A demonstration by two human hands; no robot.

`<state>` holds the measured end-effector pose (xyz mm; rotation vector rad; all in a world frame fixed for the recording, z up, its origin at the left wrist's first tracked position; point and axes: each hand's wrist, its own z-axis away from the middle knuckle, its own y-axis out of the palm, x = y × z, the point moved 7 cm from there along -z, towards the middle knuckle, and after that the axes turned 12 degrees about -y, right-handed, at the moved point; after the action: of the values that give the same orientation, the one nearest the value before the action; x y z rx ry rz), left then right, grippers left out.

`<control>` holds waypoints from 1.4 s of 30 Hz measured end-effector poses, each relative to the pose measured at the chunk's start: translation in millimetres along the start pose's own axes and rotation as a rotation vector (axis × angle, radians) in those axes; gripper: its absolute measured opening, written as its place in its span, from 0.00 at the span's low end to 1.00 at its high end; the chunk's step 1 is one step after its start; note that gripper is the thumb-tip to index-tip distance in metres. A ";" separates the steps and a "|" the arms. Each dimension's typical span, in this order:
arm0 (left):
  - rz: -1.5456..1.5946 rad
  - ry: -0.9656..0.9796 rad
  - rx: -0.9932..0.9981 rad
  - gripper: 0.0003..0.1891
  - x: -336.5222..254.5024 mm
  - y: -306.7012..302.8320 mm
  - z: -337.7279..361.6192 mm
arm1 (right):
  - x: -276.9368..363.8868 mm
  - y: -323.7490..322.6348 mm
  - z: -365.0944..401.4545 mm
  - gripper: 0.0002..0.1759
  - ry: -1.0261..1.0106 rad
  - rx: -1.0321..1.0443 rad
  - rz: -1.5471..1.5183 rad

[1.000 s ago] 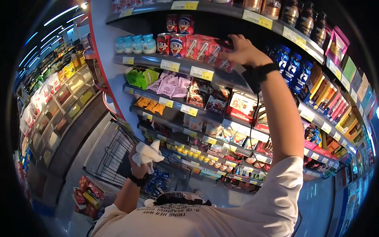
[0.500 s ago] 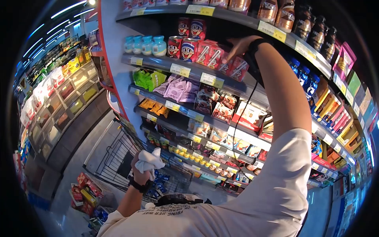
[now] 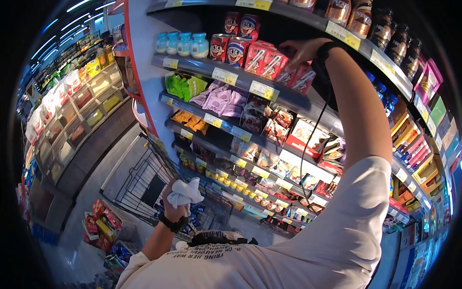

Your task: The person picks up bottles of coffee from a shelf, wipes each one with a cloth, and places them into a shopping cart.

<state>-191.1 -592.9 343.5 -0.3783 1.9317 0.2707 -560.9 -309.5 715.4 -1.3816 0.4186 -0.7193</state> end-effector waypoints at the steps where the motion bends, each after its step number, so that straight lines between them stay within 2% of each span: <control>1: 0.002 -0.009 0.000 0.13 0.5 -0.2 0.7 | 3.9 0.1 3.7 0.65 -0.010 0.000 -0.033; 5: -0.006 -0.016 -0.006 0.13 -0.7 -0.4 0.9 | -5.1 3.0 -3.0 0.64 -0.092 0.023 -0.038; 11: 0.027 -0.060 0.019 0.12 8.0 3.5 2.8 | 6.1 6.9 10.1 0.63 -0.075 -0.065 -0.183; 21: 0.032 -0.039 0.026 0.11 -0.4 11.6 8.3 | 9.4 8.2 14.6 0.64 -0.034 -0.135 -0.166; 26: 0.051 -0.051 0.028 0.10 -4.7 11.0 11.2 | 14.4 8.2 17.3 0.66 0.006 -0.168 -0.108; 32: 0.037 -0.123 0.037 0.14 11.4 1.5 21.0 | 34.1 0.1 61.2 0.66 0.107 -0.248 0.184; 36: 0.030 -0.135 0.049 0.16 13.4 2.1 20.7 | 28.9 16.2 100.5 0.61 0.313 -0.247 0.315; 39: -0.017 -0.082 0.097 0.17 10.6 7.9 18.7 | 41.0 31.8 118.9 0.53 0.290 -0.417 0.250; 42: 0.036 -0.117 0.104 0.18 16.5 17.0 19.9 | 37.7 50.8 121.2 0.43 0.242 -0.580 0.124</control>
<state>-186.5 -572.2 320.9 -0.2540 1.8299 0.2100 -443.2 -244.4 691.0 -1.7932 0.9519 -0.6922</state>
